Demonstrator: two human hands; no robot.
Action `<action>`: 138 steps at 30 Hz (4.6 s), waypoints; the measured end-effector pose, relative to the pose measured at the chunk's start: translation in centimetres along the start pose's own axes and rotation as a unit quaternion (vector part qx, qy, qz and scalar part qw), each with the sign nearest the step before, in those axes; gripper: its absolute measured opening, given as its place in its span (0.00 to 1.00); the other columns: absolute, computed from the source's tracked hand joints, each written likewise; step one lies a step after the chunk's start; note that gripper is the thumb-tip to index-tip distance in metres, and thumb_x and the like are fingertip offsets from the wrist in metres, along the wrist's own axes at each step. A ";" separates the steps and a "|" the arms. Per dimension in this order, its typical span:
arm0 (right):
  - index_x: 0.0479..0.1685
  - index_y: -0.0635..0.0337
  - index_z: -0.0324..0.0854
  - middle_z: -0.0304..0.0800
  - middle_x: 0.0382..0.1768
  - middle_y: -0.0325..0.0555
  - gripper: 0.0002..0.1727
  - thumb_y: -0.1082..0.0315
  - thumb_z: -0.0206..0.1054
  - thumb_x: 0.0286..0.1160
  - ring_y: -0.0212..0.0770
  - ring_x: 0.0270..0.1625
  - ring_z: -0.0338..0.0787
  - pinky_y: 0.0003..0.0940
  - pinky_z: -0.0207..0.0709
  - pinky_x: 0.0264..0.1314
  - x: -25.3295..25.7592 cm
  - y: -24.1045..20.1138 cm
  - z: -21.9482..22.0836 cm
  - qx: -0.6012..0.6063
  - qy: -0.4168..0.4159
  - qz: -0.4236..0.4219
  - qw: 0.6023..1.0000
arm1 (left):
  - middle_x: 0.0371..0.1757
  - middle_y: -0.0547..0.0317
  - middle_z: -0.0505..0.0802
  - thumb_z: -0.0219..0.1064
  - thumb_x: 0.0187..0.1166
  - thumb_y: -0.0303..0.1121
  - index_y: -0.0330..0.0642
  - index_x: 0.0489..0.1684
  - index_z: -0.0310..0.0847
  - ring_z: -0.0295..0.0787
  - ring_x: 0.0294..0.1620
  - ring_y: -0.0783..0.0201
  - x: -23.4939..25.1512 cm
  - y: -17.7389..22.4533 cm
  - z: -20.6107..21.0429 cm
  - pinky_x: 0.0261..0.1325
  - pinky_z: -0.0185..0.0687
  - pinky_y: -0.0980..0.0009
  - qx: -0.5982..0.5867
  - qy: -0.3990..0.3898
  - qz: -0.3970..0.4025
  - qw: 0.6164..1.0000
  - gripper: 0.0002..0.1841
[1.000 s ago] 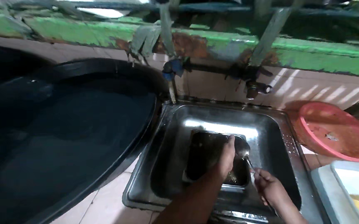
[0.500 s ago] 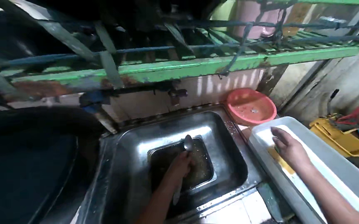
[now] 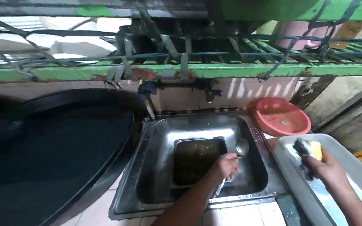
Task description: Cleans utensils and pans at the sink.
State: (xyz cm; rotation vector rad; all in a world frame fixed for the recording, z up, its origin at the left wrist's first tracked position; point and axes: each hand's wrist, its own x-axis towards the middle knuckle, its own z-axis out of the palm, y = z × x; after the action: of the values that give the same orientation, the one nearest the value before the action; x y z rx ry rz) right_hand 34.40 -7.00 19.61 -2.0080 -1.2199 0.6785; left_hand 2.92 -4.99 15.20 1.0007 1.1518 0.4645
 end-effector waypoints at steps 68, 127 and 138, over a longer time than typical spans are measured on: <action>0.62 0.69 0.85 0.82 0.69 0.66 0.21 0.65 0.72 0.74 0.62 0.76 0.77 0.63 0.68 0.77 1.5 -10.3 15.9 0.046 -0.044 -0.238 0.969 | 0.20 0.68 0.73 0.52 0.93 0.38 0.42 0.71 0.72 0.64 0.10 0.75 -5.2 0.8 -4.8 0.13 0.63 0.82 -0.135 0.053 -0.039 0.989 0.16; 0.52 0.69 0.90 0.89 0.57 0.67 0.18 0.65 0.76 0.68 0.68 0.67 0.83 0.66 0.71 0.74 -0.7 -8.6 19.2 -0.070 -0.123 -0.307 0.941 | 0.24 0.63 0.75 0.50 0.95 0.39 0.39 0.72 0.70 0.68 0.12 0.71 -3.6 1.7 -1.9 0.16 0.68 0.77 -0.074 0.079 -0.076 0.991 0.17; 0.60 0.67 0.87 0.88 0.61 0.64 0.20 0.64 0.72 0.73 0.64 0.70 0.84 0.61 0.73 0.77 -2.4 -8.2 21.5 -0.160 -0.190 -0.332 0.910 | 0.23 0.64 0.75 0.51 0.94 0.37 0.40 0.67 0.71 0.68 0.12 0.72 -3.8 0.0 -3.2 0.15 0.68 0.78 -0.059 0.066 -0.109 0.990 0.14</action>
State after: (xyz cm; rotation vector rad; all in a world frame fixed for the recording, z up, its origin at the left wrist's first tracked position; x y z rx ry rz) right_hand 13.36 -0.37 12.55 -1.5565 -2.2252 0.5521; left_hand -1.40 -6.56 17.06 0.7400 1.3211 0.4230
